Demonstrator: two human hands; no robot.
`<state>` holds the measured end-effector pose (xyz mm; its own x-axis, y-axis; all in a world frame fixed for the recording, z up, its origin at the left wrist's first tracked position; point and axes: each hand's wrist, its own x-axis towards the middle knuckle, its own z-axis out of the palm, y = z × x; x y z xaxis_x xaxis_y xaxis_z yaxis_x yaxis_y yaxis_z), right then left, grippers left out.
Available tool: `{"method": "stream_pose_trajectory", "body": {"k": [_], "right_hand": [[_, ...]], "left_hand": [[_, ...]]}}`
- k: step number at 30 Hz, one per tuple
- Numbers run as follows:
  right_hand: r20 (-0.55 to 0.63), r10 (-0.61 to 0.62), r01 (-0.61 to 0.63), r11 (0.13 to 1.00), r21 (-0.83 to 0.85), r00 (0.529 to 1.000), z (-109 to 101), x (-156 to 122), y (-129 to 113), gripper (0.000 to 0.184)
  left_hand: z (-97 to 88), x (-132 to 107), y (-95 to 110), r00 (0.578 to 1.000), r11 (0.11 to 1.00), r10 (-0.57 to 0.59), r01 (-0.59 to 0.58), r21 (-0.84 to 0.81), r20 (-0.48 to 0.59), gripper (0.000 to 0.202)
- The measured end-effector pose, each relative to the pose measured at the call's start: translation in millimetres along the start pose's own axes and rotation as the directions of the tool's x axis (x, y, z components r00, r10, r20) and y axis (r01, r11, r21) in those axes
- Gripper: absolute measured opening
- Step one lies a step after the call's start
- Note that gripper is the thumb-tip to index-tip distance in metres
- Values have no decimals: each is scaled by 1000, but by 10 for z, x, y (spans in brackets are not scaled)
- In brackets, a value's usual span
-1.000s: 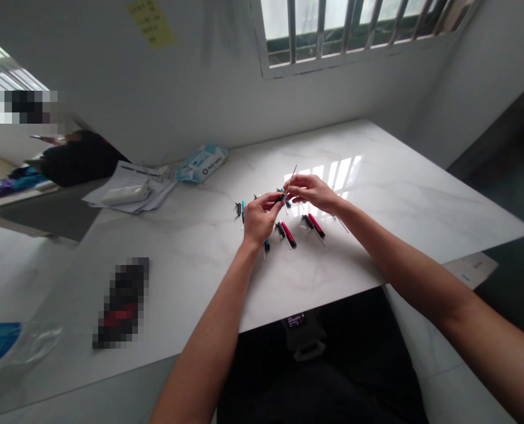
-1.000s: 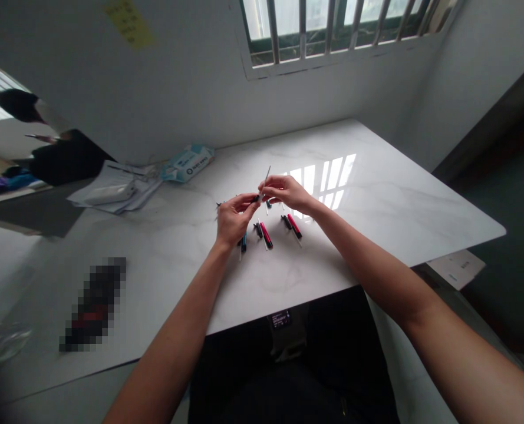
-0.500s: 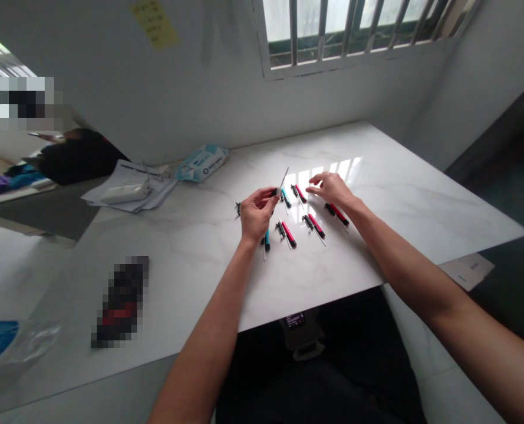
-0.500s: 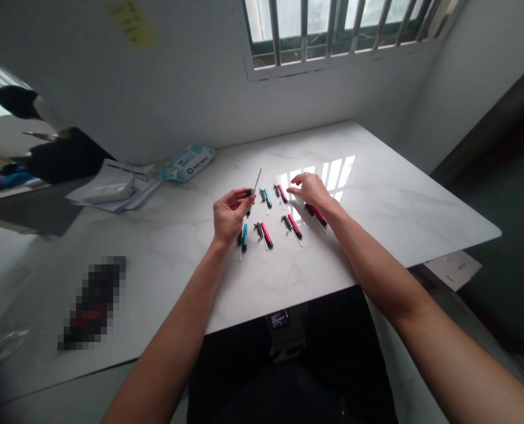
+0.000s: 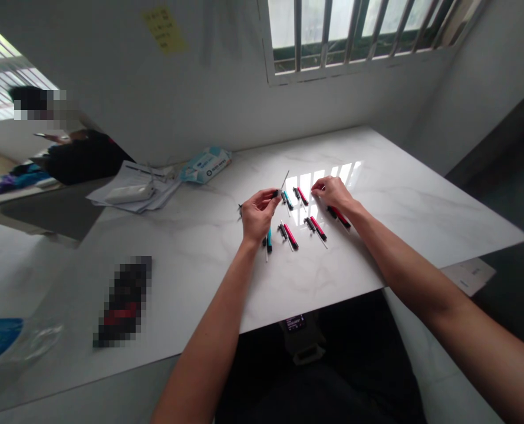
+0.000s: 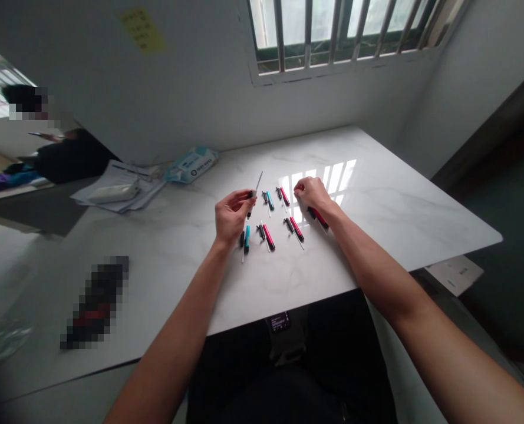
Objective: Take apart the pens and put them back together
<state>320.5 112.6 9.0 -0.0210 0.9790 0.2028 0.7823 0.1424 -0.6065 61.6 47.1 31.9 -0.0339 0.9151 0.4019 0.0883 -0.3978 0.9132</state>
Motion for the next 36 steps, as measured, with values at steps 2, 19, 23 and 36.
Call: {"method": "stream_pose_trajectory", "body": {"k": [2,19,23,36], "right_hand": [[-26,12,-12,1000,7,1000,-9,0,6,19],[-96,30,-34,999,-39,995,34,98,147,21],[-112,13,-21,997,-70,994,87,124,118,15],[-83,-80,91,986,137,993,-165,-8,-62,20]], "left_hand": [[-6,2,2,1000,1000,2,-2,7,-6,39],[-2,-30,71,1000,989,31,-30,148,-4,27],[0,-47,96,998,975,66,-66,212,7,22],[-28,-73,128,985,913,167,-174,369,51,15]]}}
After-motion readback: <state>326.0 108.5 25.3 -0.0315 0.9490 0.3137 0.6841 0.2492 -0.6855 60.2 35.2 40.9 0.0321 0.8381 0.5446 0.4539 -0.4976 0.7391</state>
